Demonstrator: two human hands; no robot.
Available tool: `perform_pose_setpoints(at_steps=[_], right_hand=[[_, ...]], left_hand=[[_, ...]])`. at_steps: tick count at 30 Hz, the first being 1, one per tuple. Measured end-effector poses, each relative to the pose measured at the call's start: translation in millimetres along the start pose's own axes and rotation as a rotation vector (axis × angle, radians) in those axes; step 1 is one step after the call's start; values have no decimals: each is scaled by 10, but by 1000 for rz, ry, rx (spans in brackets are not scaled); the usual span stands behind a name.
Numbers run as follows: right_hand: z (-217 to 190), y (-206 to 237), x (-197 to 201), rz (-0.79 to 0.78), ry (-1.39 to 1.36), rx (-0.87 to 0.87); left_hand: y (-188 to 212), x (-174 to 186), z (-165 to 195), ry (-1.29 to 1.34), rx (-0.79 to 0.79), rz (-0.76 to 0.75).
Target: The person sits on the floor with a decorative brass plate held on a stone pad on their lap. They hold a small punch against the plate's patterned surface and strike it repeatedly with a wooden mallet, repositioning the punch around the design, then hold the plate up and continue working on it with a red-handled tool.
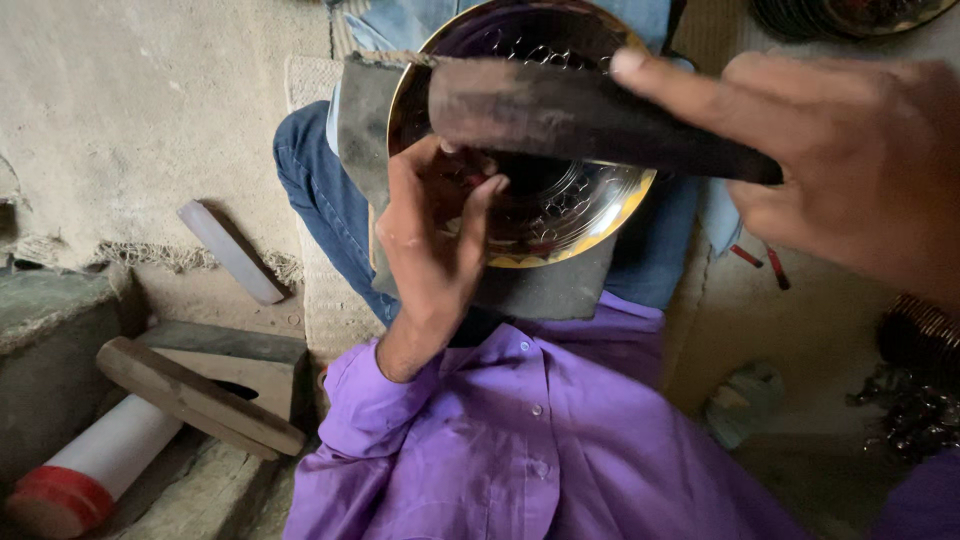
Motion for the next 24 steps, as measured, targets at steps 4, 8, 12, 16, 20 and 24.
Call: perform_pose_setpoints(at_steps=[4, 8, 12, 16, 20, 24], right_hand=[[27, 96, -13, 156, -71, 3], [85, 187, -7, 221, 19, 63], [39, 75, 161, 303, -198, -52], [-54, -70, 164, 337, -581, -342], [15, 32, 72, 166, -139, -20], [239, 135, -159, 129, -280, -72]], left_hand=[[-21, -85, -11, 83, -49, -46], [-10, -95, -16, 38, -84, -45], [6, -88, -12, 33, -73, -19], [-8, -74, 12, 3, -86, -16], [-37, -66, 29, -51, -89, -52], [-84, -85, 31, -15, -86, -106]])
Point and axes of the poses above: each hand's wrist, its own y-axis away from the middle knuckle, its own x-axis out of the back of the hand, z = x × y, the point moved 4 cm from there along -y, towards the middle knuckle, and after that the axes turned 1 degree about z, right-handed, at the moved point
